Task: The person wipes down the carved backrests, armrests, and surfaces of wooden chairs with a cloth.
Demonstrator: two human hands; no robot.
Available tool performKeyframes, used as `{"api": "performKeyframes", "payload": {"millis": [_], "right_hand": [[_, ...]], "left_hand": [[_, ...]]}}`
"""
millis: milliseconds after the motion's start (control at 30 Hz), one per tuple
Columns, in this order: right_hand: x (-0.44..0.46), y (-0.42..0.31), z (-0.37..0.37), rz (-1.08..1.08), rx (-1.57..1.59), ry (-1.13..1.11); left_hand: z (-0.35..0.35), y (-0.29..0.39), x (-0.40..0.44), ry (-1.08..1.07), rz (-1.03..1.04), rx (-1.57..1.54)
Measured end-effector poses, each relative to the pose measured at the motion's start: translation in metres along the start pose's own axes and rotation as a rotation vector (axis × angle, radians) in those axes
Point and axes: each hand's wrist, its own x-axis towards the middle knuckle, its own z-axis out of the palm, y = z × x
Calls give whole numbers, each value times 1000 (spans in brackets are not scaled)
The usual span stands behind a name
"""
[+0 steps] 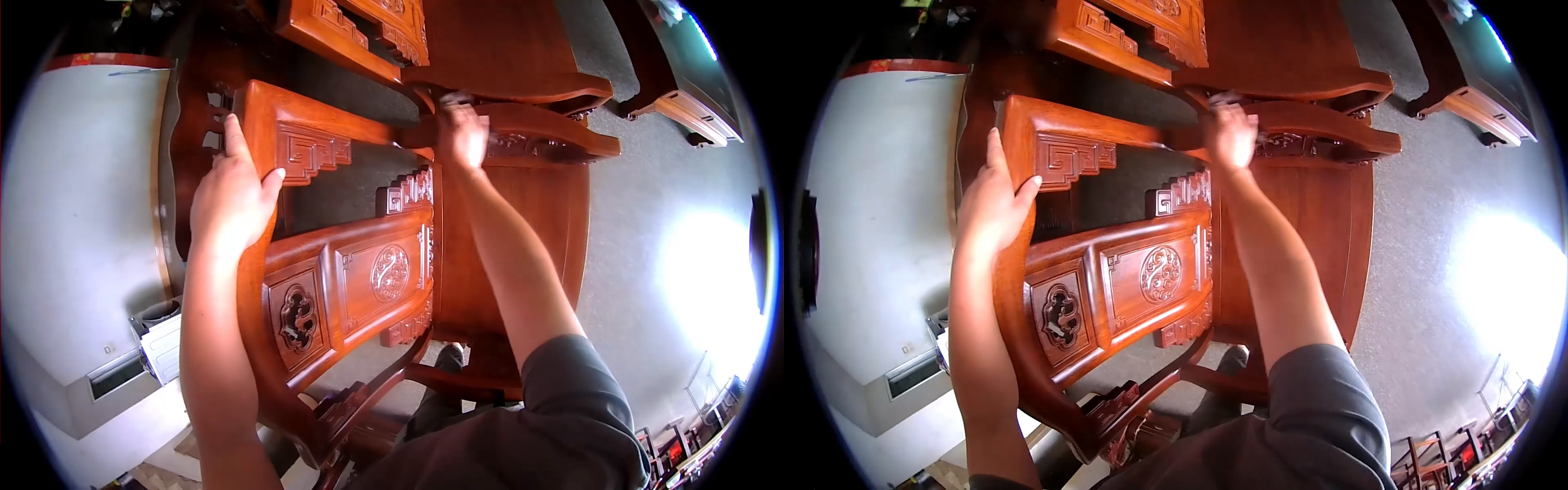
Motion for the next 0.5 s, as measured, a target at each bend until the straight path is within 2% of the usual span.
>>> {"api": "performKeyframes", "payload": {"millis": [67, 133, 233, 400, 433, 467, 500], "right_hand": [[-27, -68, 12, 9, 93, -127], [-42, -112, 54, 324, 518, -79], [-41, -152, 39, 423, 886, -77], [-9, -264, -54, 34, 1313, -112], [5, -280, -62, 8, 1313, -190], [14, -291, -85, -162, 1179, -204], [24, -301, -80, -263, 1154, -221]], "left_hand": [[2, -1, 1, 6, 8, -11], [0, 0, 1, 11, 8, -1], [0, -1, 1, 8, 26, 59], [1, -8, 6, 38, 67, -78], [2, -10, 7, 73, 99, -102], [5, -16, 8, 96, 125, -121], [5, -24, 15, 110, 153, -290]]}}
